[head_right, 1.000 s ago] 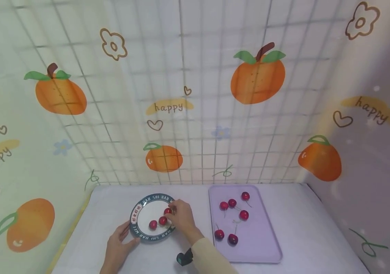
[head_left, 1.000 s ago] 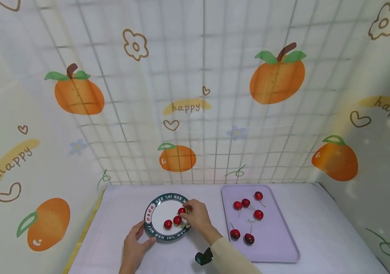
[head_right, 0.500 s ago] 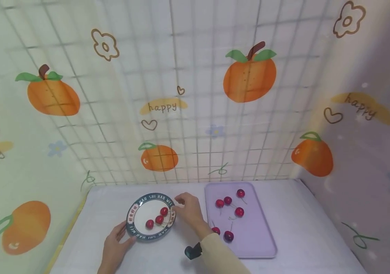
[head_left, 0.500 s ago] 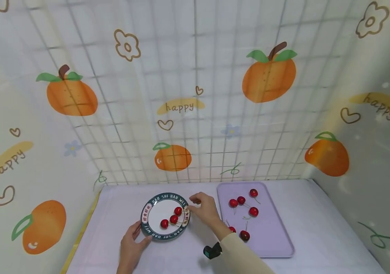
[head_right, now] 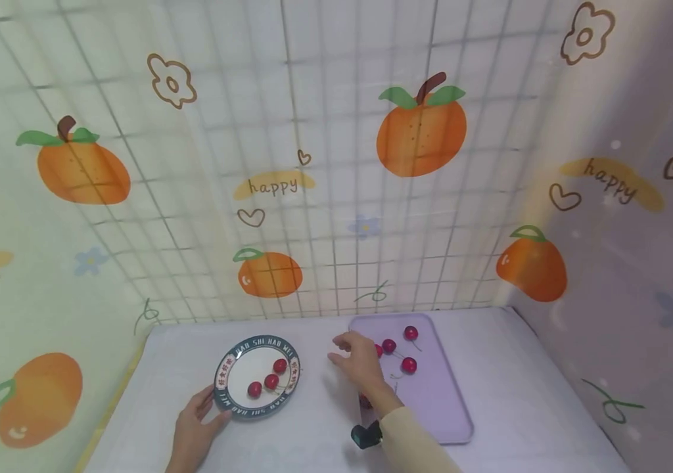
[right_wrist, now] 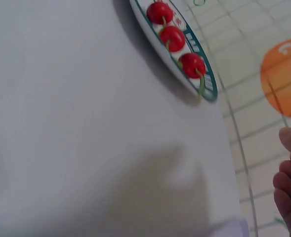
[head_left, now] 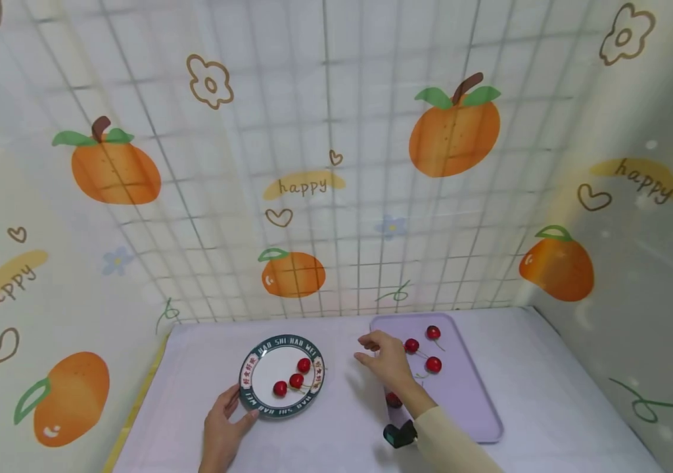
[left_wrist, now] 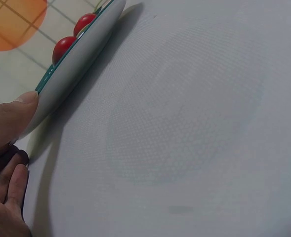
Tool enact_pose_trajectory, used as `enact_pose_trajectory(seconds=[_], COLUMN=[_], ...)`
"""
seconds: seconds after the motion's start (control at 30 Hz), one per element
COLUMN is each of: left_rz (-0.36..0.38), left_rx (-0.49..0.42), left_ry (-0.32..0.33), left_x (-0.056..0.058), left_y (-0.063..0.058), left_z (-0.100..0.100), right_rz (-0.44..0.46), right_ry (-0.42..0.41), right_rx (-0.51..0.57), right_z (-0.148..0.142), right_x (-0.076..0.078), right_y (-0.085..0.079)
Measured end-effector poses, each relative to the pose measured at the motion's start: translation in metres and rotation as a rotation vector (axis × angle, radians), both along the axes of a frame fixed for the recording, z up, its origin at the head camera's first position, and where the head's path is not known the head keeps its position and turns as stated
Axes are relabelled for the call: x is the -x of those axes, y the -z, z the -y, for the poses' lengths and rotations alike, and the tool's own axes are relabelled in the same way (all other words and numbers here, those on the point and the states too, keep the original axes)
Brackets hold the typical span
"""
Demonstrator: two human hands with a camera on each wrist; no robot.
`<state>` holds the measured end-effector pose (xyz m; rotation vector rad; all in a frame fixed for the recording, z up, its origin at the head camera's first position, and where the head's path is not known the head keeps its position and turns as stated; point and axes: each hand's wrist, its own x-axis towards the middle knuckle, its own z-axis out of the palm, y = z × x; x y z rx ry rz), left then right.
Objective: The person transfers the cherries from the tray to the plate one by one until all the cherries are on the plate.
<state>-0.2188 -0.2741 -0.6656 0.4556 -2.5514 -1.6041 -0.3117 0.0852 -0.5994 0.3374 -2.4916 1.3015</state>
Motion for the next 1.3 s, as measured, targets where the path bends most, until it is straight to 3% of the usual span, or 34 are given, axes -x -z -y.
enact_pose_trajectory(seconds=[0.13, 0.37, 0.6, 0.9, 1.3], left_rz=[0.004, -0.002, -0.003, -0.009, -0.015], left_rx=[0.003, -0.002, -0.009, -0.017, 0.020], left_ry=[-0.009, -0.003, -0.009, -0.006, 0.005], left_x=[0.000, 0.002, 0.003, -0.002, -0.001], left_y=[0.002, 0.000, 0.000, 0.000, -0.001], left_z=[0.000, -0.001, -0.002, -0.003, -0.002], right_rz=[0.039, 0.001, 0.061, 0.009, 0.165], right_ry=[0.032, 0.071, 0.107, 0.065, 0.031], right_rx=[-0.003, -0.043, -0.099, -0.113, -0.130], right_z=[-0.024, -0.066, -0.095, -0.118, -0.128], right_x=[-0.004, -0.009, -0.020, -0.034, -0.043], right_y=[0.001, 0.001, 0.010, 0.028, 0.036])
